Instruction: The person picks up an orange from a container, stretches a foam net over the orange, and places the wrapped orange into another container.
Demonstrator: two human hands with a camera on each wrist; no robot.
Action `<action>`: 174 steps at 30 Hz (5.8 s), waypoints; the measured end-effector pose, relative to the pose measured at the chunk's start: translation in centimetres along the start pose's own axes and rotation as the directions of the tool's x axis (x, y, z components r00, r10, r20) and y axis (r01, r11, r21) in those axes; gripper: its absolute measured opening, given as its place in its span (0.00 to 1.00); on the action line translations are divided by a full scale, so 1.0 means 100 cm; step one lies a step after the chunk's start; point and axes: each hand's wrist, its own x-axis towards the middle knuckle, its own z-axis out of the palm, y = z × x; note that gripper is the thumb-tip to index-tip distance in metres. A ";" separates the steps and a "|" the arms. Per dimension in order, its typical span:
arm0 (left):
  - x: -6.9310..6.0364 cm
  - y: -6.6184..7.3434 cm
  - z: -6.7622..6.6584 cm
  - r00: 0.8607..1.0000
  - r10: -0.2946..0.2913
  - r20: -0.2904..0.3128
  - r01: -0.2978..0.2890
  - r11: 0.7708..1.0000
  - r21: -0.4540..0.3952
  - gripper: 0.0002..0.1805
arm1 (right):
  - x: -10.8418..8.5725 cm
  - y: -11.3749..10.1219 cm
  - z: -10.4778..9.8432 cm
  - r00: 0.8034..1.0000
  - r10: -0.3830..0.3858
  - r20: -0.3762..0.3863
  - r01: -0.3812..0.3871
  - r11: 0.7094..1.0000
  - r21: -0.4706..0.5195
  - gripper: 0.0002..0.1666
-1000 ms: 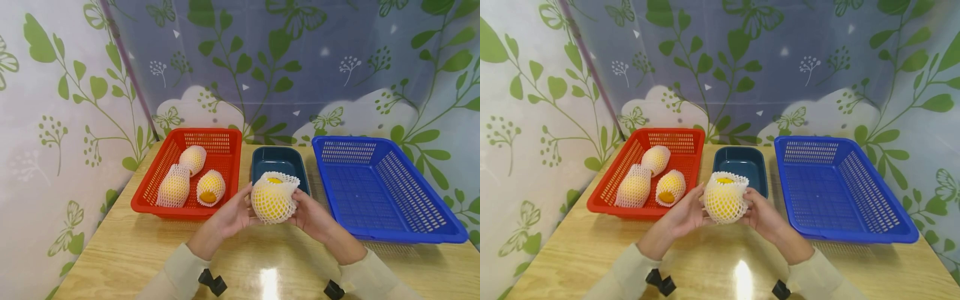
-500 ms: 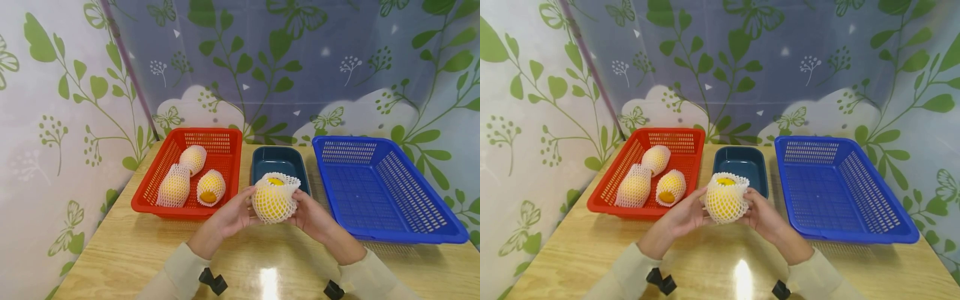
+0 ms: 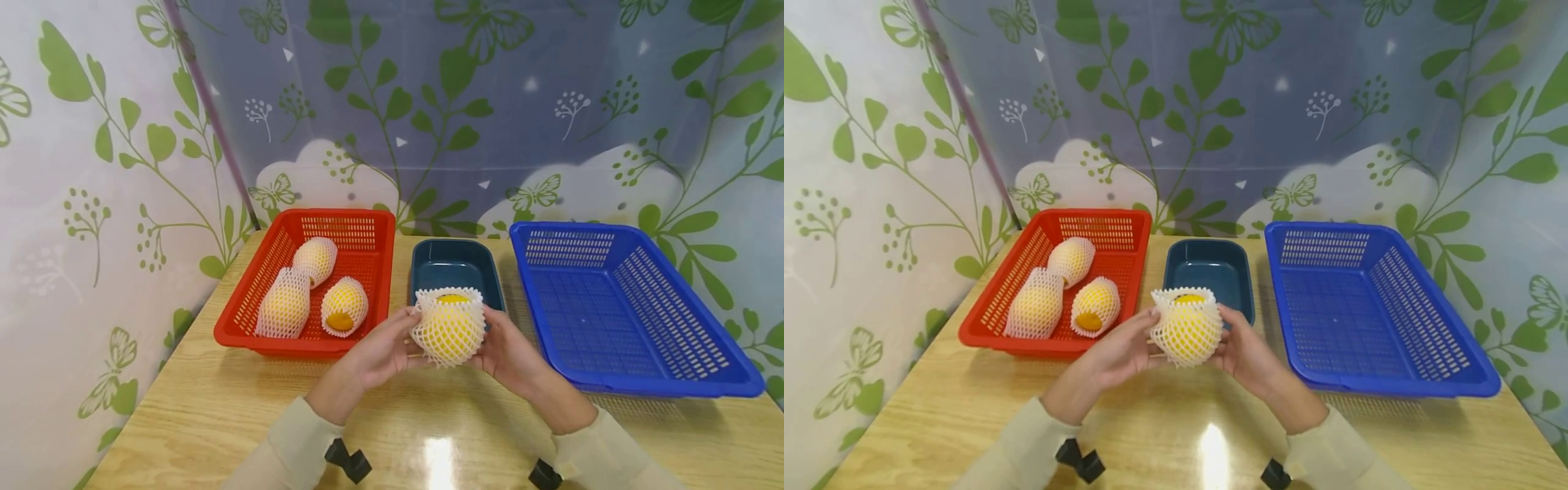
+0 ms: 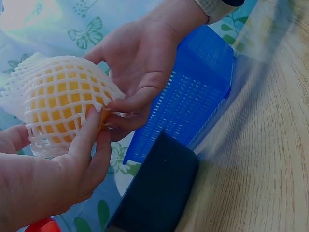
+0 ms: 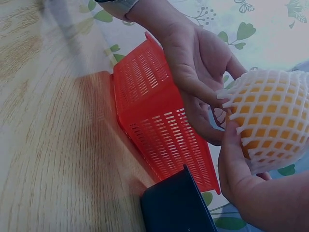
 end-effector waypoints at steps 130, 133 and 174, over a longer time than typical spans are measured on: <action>0.001 -0.008 0.003 0.997 0.032 -0.075 -0.008 0.955 0.295 0.37 | -0.014 0.002 0.021 0.948 -0.206 -0.244 0.034 0.825 -0.564 0.44; 0.002 -0.008 0.002 0.997 0.030 -0.070 -0.007 0.954 0.300 0.36 | -0.013 0.004 0.020 0.952 -0.185 -0.244 0.024 0.841 -0.541 0.44; 0.010 -0.011 0.020 0.989 -0.038 -0.145 0.080 0.952 0.296 0.39 | -0.012 0.013 0.008 0.984 -0.169 -0.063 0.145 0.950 -0.277 0.41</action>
